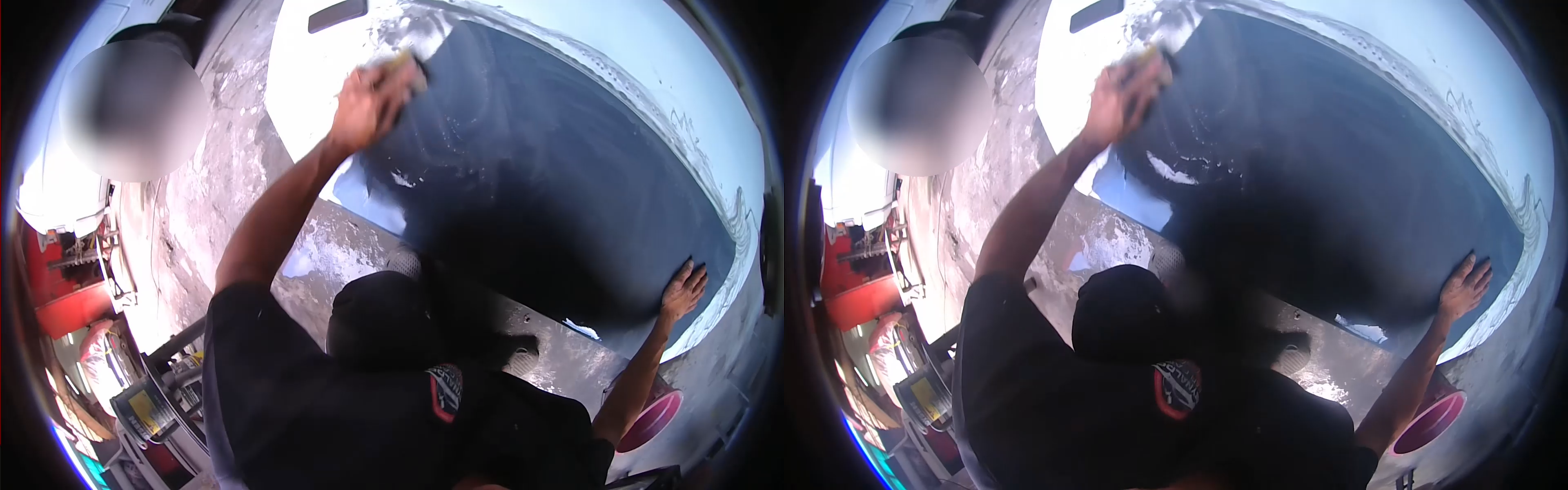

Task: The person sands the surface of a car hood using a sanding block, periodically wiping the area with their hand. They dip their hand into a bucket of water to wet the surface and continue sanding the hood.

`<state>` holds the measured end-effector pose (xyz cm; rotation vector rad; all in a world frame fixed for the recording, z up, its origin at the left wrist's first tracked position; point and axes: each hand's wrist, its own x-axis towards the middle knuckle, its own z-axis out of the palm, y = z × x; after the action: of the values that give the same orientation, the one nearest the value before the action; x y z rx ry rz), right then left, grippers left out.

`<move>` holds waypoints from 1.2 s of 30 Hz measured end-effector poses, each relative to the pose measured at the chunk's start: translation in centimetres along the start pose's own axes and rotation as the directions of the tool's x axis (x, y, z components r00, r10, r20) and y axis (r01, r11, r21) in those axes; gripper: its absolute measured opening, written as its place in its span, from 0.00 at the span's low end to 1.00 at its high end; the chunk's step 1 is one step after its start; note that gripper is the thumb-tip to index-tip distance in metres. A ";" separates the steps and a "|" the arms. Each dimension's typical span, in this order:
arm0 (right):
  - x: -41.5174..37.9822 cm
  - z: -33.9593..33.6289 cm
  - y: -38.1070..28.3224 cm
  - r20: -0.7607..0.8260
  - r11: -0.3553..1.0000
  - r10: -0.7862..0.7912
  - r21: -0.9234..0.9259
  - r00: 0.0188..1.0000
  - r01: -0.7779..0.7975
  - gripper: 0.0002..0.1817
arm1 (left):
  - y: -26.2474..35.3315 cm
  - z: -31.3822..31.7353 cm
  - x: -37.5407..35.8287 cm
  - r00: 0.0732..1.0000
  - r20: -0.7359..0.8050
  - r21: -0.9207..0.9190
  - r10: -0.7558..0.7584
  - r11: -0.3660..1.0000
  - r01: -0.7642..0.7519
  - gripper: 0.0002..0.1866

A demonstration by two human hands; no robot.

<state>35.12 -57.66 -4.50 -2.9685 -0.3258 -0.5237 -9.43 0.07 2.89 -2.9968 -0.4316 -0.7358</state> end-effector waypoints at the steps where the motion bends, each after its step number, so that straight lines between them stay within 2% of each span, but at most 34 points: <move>1: -0.1 -0.4 -0.1 0.005 1.000 -0.009 0.002 1.000 0.009 0.44 | -0.1 0.8 1.2 0.989 -0.074 0.074 -0.129 0.988 0.134 0.26; 2: 0.0 -0.6 -0.3 -0.001 1.000 -0.009 0.012 1.000 0.009 0.43 | 0.1 1.8 2.7 0.957 -0.168 0.142 -0.236 0.955 0.261 0.27; 4: 0.6 -0.1 0.5 -0.030 0.999 -0.047 0.020 0.998 0.047 0.43 | 2.6 3.0 1.6 0.917 -0.134 0.131 -0.375 0.911 0.391 0.28; 5: 0.4 0.2 1.2 -0.039 0.997 -0.080 0.012 0.996 0.081 0.42 | 5.3 1.8 -0.5 0.952 -0.026 -0.003 -0.304 0.953 0.304 0.27; 6: 0.2 0.5 1.2 -0.045 0.998 -0.067 0.012 0.997 0.068 0.42 | 7.8 1.1 -3.4 0.991 0.039 0.005 -0.129 0.992 0.129 0.29; 7: -0.1 0.6 1.2 -0.051 0.997 -0.076 0.016 0.996 0.076 0.42 | 9.6 0.7 -6.3 0.997 0.070 -0.012 -0.033 0.999 0.034 0.31; 8: -0.1 0.3 1.0 -0.058 0.995 -0.096 0.015 0.994 0.097 0.42 | 10.4 -0.4 -7.2 0.995 0.101 -0.133 -0.020 0.991 0.033 0.31; 10: -0.6 -0.6 -0.2 -0.074 0.999 -0.048 0.004 0.996 0.049 0.42 | 6.1 0.2 -5.4 0.990 0.019 -0.116 0.140 0.984 -0.137 0.30; 11: -0.6 -0.7 -0.4 -0.051 1.000 -0.031 -0.001 0.998 0.031 0.42 | 4.2 1.3 -3.2 0.997 -0.002 -0.005 -0.075 0.997 0.075 0.29; 12: -0.5 -0.6 -0.5 -0.030 1.000 -0.015 -0.004 0.999 0.015 0.42 | 1.9 2.3 -0.5 0.957 -0.048 0.098 -0.285 0.953 0.288 0.28; 14: -0.4 -0.4 -0.4 -0.032 1.000 -0.009 0.011 0.999 0.009 0.41 | 0.5 3.5 6.0 0.880 -0.188 0.108 -0.436 0.881 0.460 0.27; 16: -0.5 -0.5 -0.3 -0.006 1.000 -0.002 0.008 1.000 0.002 0.41 | 3.1 3.9 8.2 0.867 -0.184 0.172 -0.464 0.853 0.493 0.24; 17: -1.0 -1.1 -0.8 0.009 0.999 0.009 0.038 1.000 -0.009 0.41 | 5.4 3.7 8.0 0.878 -0.083 0.138 -0.471 0.868 0.478 0.24; 18: -1.3 -1.3 -0.8 -0.003 0.999 0.026 0.041 1.000 -0.026 0.41 | 7.4 4.5 5.4 0.948 -0.024 0.149 -0.318 0.936 0.318 0.24; 19: -1.5 -1.2 -0.9 -0.012 0.999 0.010 0.047 1.000 -0.010 0.41 | 9.4 4.0 3.8 0.996 -0.085 0.103 -0.014 0.994 0.023 0.25; 21: -1.4 -1.1 -1.1 0.004 0.999 0.026 0.029 1.000 -0.026 0.40 | 12.5 2.3 2.6 0.988 -0.052 -0.215 0.142 0.965 -0.150 0.24; 22: -1.4 -0.9 -1.0 -0.007 0.999 0.036 0.030 0.999 -0.036 0.40 | 11.5 2.6 3.8 0.986 -0.063 -0.215 0.153 0.963 -0.163 0.24; 24: -1.3 -0.5 -1.0 0.009 0.999 0.050 -0.005 0.999 -0.050 0.40 | 7.4 3.9 7.9 0.993 -0.024 -0.035 -0.113 0.993 0.113 0.23; 26: -1.3 -1.0 -1.4 0.021 0.998 0.057 -0.001 0.998 -0.057 0.40 | 5.5 5.5 13.3 0.919 -0.141 0.022 -0.369 0.927 0.375 0.22; 27: -1.6 -1.2 -1.6 0.035 0.997 0.070 0.010 0.997 -0.071 0.39 | 6.3 5.6 13.4 0.922 -0.139 0.023 -0.362 0.929 0.369 0.22; 29: -1.9 -1.3 -1.7 0.032 0.997 0.071 0.012 0.997 -0.072 0.40 | 8.5 5.4 13.5 0.899 -0.019 0.065 -0.438 0.897 0.438 0.22; 31: -2.0 -2.3 -2.9 0.054 0.995 0.096 0.004 0.994 -0.097 0.40 | 11.9 4.8 9.2 0.987 -0.087 -0.045 -0.132 0.991 0.128 0.20; 32: -2.0 -2.4 -3.1 0.052 0.994 0.106 0.006 0.993 -0.107 0.40 | 11.3 4.8 9.4 0.989 -0.089 -0.046 -0.122 0.992 0.118 0.20; 34: -2.1 -2.4 -3.2 0.039 0.996 0.089 0.019 0.995 -0.090 0.40 | 9.2 4.8 9.3 0.997 -0.076 -0.144 -0.009 0.990 -0.002 0.20; 35: -2.1 -2.5 -3.5 0.041 0.996 0.090 0.016 0.995 -0.091 0.40 | 6.3 7.6 10.6 0.961 -0.013 0.111 -0.277 0.955 0.276 0.17; 36: -2.1 -2.9 -3.6 0.042 0.996 0.080 0.028 0.996 -0.081 0.40 | 4.7 6.3 14.0 0.934 -0.069 0.123 -0.350 0.926 0.356 0.17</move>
<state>31.45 -54.95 -2.29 -2.9519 -0.2143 -0.4451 6.61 -0.21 3.92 -2.7999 -0.9955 -0.7573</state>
